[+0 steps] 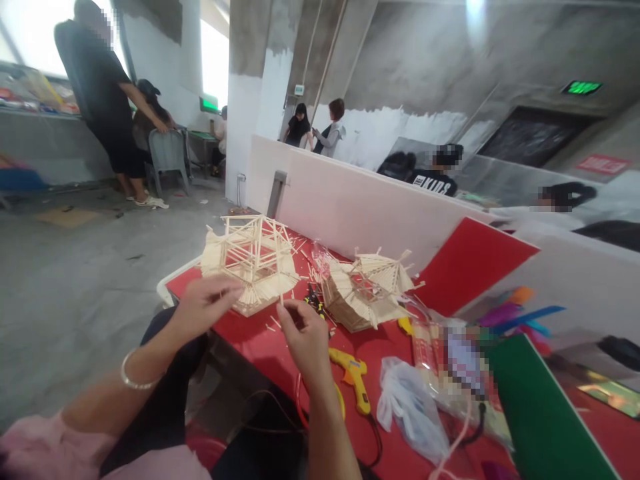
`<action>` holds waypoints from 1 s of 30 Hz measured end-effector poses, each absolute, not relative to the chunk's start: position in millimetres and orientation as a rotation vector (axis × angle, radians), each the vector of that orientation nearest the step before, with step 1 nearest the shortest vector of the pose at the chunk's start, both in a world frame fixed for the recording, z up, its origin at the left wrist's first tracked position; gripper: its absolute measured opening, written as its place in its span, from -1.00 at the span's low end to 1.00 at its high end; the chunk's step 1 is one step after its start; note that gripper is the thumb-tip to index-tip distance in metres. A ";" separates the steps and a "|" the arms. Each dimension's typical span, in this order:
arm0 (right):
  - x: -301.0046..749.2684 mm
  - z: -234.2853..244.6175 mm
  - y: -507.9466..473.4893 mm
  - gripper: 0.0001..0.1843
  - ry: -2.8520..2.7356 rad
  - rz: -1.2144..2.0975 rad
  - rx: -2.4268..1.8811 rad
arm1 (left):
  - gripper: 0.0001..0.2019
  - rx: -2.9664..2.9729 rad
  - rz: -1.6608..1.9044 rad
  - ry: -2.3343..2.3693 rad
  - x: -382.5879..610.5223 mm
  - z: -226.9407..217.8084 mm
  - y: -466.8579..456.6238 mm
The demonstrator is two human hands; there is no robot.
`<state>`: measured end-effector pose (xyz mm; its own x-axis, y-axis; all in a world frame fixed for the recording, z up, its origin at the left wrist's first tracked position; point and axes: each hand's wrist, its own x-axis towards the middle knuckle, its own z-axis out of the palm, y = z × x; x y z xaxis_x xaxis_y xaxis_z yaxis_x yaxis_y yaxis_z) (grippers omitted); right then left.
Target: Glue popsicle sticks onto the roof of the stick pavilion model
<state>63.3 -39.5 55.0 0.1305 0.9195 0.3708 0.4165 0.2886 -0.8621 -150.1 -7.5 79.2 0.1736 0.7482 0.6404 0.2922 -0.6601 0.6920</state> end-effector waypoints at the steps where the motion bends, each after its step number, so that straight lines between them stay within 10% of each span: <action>1: 58.1 57.4 -36.3 -0.68 -1.473 0.599 -1.288 | -0.85 2.057 1.587 0.992 -152.4 93.2 5.1; 11: 11.9 61.4 -14.9 -0.66 -1.359 0.699 -1.262 | -0.86 1.879 1.328 0.979 -150.0 191.1 148.0; 30: -0.8 66.3 6.5 -0.75 -1.479 0.308 -1.419 | -0.88 1.703 0.953 0.690 -146.1 185.0 190.8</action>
